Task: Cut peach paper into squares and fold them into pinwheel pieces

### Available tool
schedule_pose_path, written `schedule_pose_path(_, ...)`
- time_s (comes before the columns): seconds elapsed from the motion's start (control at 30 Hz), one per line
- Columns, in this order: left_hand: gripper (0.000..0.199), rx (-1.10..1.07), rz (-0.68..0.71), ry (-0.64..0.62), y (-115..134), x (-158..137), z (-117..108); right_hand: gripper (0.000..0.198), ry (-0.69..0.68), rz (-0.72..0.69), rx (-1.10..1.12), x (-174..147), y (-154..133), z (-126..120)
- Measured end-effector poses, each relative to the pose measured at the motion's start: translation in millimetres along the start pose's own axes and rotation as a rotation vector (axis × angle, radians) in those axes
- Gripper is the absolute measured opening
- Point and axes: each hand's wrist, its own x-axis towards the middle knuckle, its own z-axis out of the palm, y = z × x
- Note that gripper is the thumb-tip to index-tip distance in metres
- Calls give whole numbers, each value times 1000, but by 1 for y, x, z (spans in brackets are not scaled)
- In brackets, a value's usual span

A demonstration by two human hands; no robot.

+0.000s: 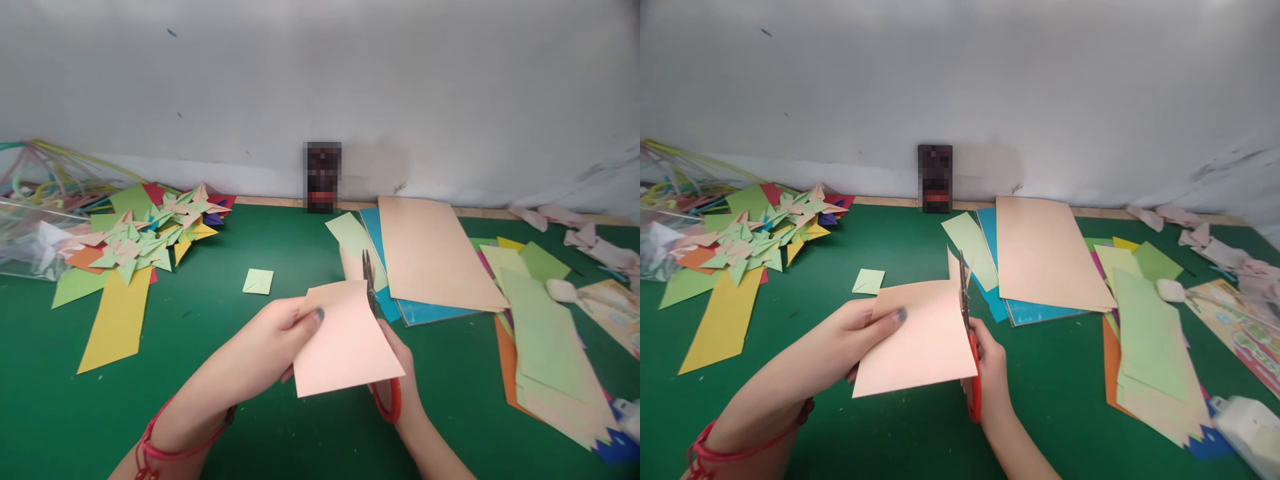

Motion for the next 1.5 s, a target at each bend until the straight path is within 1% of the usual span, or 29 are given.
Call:
schedule_pose_path(0.07, 31, -5, -3, -11, 1, -1, 0, 22, 29, 19, 12, 5, -3, -2)
schedule_pose_path(0.13, 31, -5, -4, -12, 2, -1, 0, 32, 116, 9, 6, 12, -4, -3)
schedule_pose_path(0.17, 30, -3, -6, -14, 3, -2, -1, 39, 169, -13, 8, 15, -4, -4)
schedule_pose_path(0.2, 30, 1, -5, -14, 4, -2, -1, 46, 189, -39, 7, 19, -3, -6)
schedule_pose_path(0.23, 30, 6, -3, -15, 4, -2, -1, 49, 197, -76, 5, 22, -1, -7)
schedule_pose_path(0.33, 28, 12, 3, -30, 6, -2, -1, 56, 285, -198, -61, 32, 7, -15)
schedule_pose_path(0.47, 29, -6, 18, 0, 3, -1, 0, 56, 383, -237, -174, 44, 19, -27)
schedule_pose_path(0.53, 29, -15, 23, 13, 2, -1, 0, 55, 390, -230, -209, 48, 23, -30)
schedule_pose_path(0.67, 30, -31, 45, 43, 0, -2, -1, 54, 406, -234, -173, 50, 23, -30)
schedule_pose_path(0.77, 33, -42, 63, 65, 0, -3, 0, 53, 416, -247, -128, 45, 16, -27)
schedule_pose_path(0.83, 35, -32, 73, 71, 0, -4, 0, 48, 392, -230, -121, 40, 10, -23)
schedule_pose_path(0.9, 36, -6, 93, 78, 0, -3, 1, 38, 317, -201, -107, 33, 4, -19)
schedule_pose_path(0.97, 35, 36, 135, 114, -1, 0, 1, 31, 218, -234, -12, 29, 3, -15)
schedule_pose_path(1.1, 26, 220, 240, 279, -6, 13, -2, 30, -29, -225, 171, 31, 16, -13)
schedule_pose_path(1.17, 24, 295, 262, 280, -10, 21, -4, 30, -159, -212, 235, 34, 25, -14)
schedule_pose_path(1.23, 22, 326, 285, 291, -14, 29, -5, 32, -234, -184, 275, 36, 31, -16)
schedule_pose_path(1.27, 22, 340, 292, 297, -17, 32, -4, 29, -271, -156, 268, 36, 32, -16)
schedule_pose_path(1.33, 23, 364, 307, 309, -22, 40, 0, 20, -325, -96, 237, 36, 32, -17)
schedule_pose_path(1.4, 25, 369, 313, 321, -27, 48, 5, 17, -334, -56, 226, 36, 30, -17)
schedule_pose_path(1.47, 28, 332, 316, 331, -32, 57, 9, 21, -284, -60, 257, 39, 29, -18)
schedule_pose_path(1.5, 29, 311, 312, 332, -35, 62, 10, 28, -249, -76, 281, 41, 29, -18)
